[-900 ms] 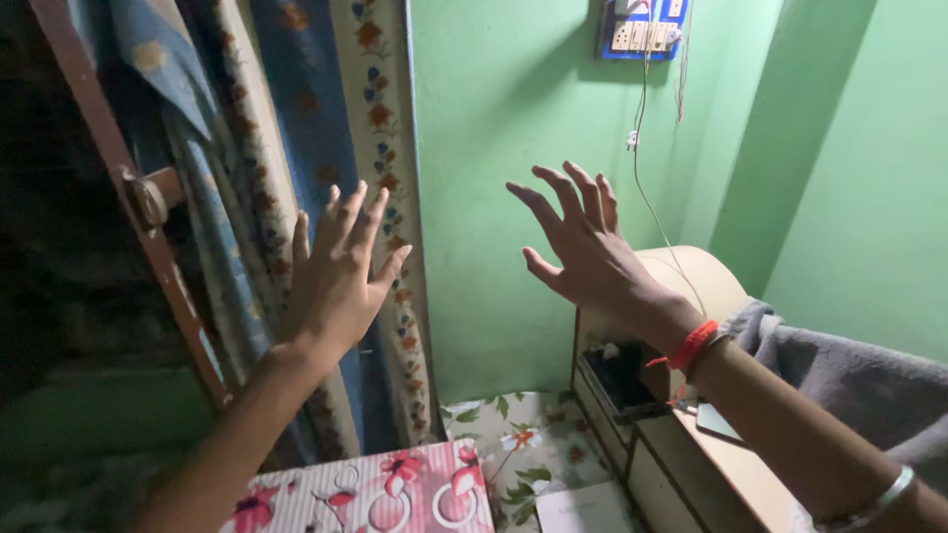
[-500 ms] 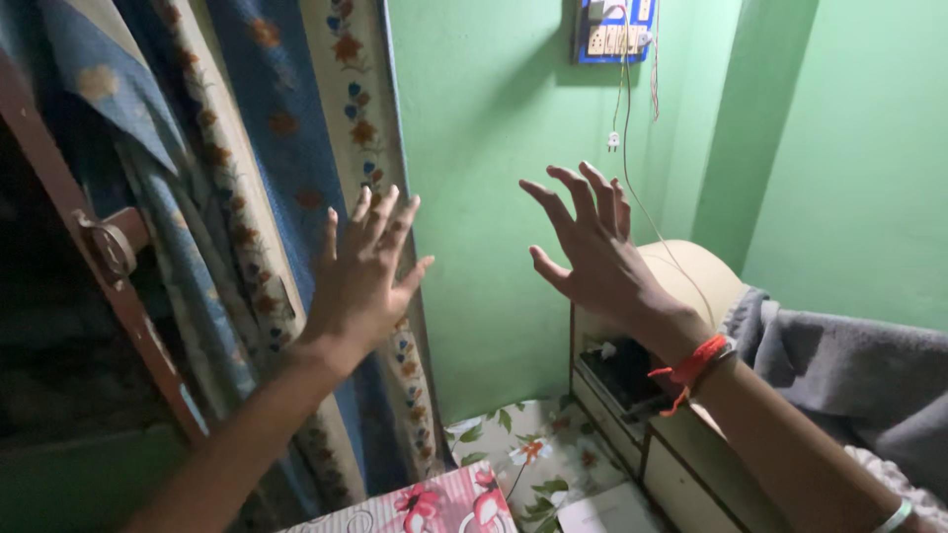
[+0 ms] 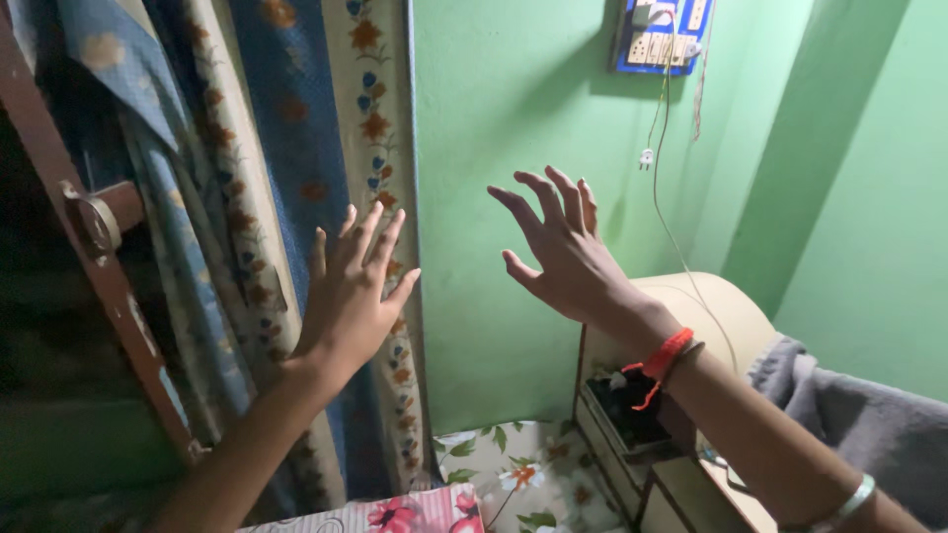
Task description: The person wipes a floral-patterned table and a curved wooden headboard with a white cloth. They then pick up a cardboard box and place it on the headboard. Finally, they assemble a small folding table by unfolding its legs and placing it on the bed.
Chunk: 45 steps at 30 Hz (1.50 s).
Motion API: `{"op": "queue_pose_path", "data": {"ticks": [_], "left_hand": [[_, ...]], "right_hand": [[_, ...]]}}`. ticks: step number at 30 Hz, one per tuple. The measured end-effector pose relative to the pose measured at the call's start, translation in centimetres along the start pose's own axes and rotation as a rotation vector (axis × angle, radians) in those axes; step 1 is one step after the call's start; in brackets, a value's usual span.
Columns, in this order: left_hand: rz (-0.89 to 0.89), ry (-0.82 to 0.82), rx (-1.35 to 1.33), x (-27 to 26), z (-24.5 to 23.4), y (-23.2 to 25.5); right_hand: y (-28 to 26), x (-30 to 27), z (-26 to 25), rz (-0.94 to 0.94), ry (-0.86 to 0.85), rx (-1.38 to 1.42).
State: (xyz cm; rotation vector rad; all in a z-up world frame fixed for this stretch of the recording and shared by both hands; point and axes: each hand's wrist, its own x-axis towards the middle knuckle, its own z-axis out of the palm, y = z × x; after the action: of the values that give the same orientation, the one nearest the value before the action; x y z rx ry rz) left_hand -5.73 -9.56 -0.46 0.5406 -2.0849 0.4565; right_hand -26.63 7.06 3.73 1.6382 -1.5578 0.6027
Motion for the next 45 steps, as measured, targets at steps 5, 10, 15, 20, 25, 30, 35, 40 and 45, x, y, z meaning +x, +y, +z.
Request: {"op": "queue_pose_path", "data": {"ticks": [5,10,15,20,25,30,35,40,45], "left_hand": [[-0.034,-0.014,0.034,-0.1,1.5,0.8],[-0.014,-0.032,0.052,-0.4,1.7,-0.8],[0.081,-0.071,0.006,-0.4,3.2,-2.1],[0.142,-0.153,-0.104,0.1,8.4,2.2],[0.243,-0.215,-0.296,-0.7,13.1,10.7],[0.309,-0.233,-0.51,-1.1,16.5,20.8],[0.366,-0.339,-0.656,-2.6,22.1,31.3],[0.504,-0.41,-0.832,-9.3,28.5,44.0],[0.703,-0.625,-0.981,-16.5,32.2,56.1]], "right_hand": [[1.4,0.4,2.8,-0.037,-0.02,0.047],[0.9,1.0,4.7,-0.015,-0.004,0.077],[-0.1,-0.9,5.8,0.056,-0.001,0.061],[1.5,-5.3,5.6,0.207,-0.04,-0.05],[5.7,-14.0,3.7,0.362,-0.121,-0.109],[11.7,-26.2,-0.4,0.595,-0.325,-0.195],[17.1,-38.6,-3.3,0.784,-0.443,-0.349],[19.3,-48.8,-4.1,0.966,-0.591,-0.338],[18.9,-55.6,-5.3,1.212,-0.748,-0.252]]}}
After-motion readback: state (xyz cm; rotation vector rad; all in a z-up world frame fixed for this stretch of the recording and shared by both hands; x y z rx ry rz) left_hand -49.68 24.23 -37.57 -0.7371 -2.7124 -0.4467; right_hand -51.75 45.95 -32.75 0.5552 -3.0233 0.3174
